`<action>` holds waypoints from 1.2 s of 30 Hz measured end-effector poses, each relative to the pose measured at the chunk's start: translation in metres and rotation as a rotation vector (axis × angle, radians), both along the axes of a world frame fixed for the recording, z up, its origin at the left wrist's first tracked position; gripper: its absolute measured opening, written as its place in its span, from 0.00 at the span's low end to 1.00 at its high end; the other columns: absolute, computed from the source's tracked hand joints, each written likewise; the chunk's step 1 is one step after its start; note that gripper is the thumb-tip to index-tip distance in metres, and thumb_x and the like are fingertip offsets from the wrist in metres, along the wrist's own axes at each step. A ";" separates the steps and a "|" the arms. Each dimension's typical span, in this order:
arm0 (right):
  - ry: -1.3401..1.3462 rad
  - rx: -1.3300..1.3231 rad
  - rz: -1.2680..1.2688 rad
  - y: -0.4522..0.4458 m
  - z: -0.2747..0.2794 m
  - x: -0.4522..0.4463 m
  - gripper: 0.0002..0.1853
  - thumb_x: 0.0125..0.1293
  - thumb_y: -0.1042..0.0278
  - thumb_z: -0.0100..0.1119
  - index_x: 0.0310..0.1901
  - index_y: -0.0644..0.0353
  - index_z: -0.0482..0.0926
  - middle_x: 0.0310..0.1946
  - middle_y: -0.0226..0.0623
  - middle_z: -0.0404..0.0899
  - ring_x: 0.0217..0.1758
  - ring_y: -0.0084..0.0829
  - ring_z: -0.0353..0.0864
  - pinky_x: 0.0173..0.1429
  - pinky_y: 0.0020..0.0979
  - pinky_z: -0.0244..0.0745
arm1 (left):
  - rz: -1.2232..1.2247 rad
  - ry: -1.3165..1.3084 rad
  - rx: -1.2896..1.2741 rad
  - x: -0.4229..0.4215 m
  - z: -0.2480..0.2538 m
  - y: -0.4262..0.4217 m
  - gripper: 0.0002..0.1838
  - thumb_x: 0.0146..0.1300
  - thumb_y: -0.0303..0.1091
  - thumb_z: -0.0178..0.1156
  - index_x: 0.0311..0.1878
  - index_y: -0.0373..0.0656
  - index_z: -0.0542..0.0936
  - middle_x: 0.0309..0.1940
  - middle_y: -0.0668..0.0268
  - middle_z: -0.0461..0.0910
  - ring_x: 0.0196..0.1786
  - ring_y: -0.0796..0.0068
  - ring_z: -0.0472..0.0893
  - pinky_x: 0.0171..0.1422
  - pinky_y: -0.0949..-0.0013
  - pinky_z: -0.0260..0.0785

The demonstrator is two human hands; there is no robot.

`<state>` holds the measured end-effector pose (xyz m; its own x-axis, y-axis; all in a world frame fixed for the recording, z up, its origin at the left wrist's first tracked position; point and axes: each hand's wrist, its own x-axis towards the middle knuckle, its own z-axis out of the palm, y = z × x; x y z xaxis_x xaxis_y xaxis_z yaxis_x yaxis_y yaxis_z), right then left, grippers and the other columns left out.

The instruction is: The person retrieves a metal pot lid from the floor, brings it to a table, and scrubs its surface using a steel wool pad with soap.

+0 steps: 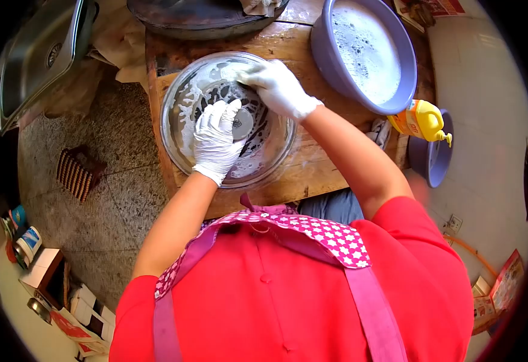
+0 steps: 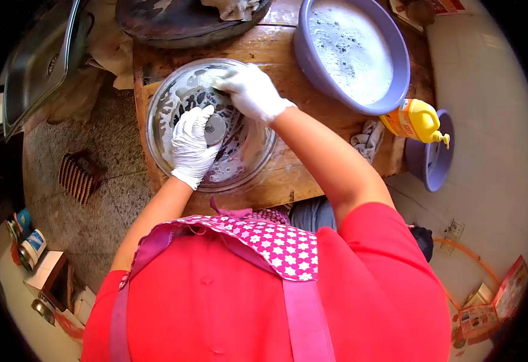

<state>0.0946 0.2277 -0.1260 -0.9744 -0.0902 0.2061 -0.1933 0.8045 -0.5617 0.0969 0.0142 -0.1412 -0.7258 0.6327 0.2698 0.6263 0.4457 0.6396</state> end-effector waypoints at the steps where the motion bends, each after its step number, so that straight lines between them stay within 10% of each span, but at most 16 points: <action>1: -0.007 -0.004 -0.002 0.007 0.002 0.017 0.14 0.59 0.76 0.54 0.43 0.54 0.87 0.34 0.44 0.84 0.37 0.47 0.82 0.52 0.40 0.78 | 0.001 0.001 0.002 0.000 0.001 -0.001 0.41 0.40 0.31 0.74 0.64 0.50 0.72 0.54 0.56 0.73 0.58 0.51 0.72 0.64 0.52 0.64; 10: -0.267 0.051 -0.046 -0.009 0.009 -0.021 0.16 0.60 0.74 0.55 0.46 0.49 0.87 0.46 0.39 0.84 0.56 0.44 0.78 0.60 0.38 0.73 | 0.003 0.017 -0.026 0.000 0.000 0.001 0.41 0.41 0.32 0.74 0.64 0.50 0.72 0.54 0.55 0.73 0.59 0.51 0.73 0.64 0.51 0.64; 17: -0.192 -0.251 -0.123 0.016 -0.010 0.055 0.12 0.57 0.81 0.59 0.42 0.60 0.86 0.36 0.46 0.85 0.39 0.48 0.82 0.46 0.39 0.78 | 0.022 0.010 -0.027 0.003 0.000 0.000 0.41 0.41 0.33 0.74 0.64 0.51 0.72 0.56 0.56 0.73 0.60 0.51 0.71 0.66 0.51 0.62; 23: -0.119 0.105 -0.073 -0.009 -0.001 -0.019 0.17 0.57 0.76 0.54 0.44 0.49 0.87 0.41 0.36 0.84 0.46 0.47 0.79 0.54 0.40 0.76 | 0.011 0.025 -0.043 0.000 0.001 0.000 0.41 0.41 0.31 0.74 0.64 0.49 0.72 0.55 0.56 0.73 0.60 0.51 0.72 0.65 0.52 0.64; 29: -0.335 -0.405 -0.303 0.007 -0.005 0.079 0.15 0.54 0.81 0.60 0.42 0.55 0.87 0.36 0.45 0.85 0.40 0.46 0.84 0.46 0.37 0.79 | 0.007 0.020 -0.022 0.002 0.000 0.000 0.41 0.41 0.32 0.74 0.64 0.50 0.72 0.56 0.55 0.73 0.60 0.51 0.72 0.66 0.52 0.63; 36: -0.127 0.121 -0.060 0.002 0.000 -0.020 0.14 0.58 0.76 0.58 0.44 0.54 0.87 0.37 0.43 0.84 0.41 0.47 0.82 0.49 0.38 0.77 | 0.011 0.039 -0.057 0.003 -0.001 0.001 0.43 0.40 0.32 0.75 0.65 0.49 0.71 0.56 0.55 0.73 0.61 0.51 0.72 0.66 0.52 0.63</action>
<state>0.0742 0.2299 -0.1260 -0.9963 -0.0474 0.0722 -0.0763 0.8755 -0.4771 0.1002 0.0150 -0.1425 -0.7223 0.6402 0.2616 0.6454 0.4879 0.5878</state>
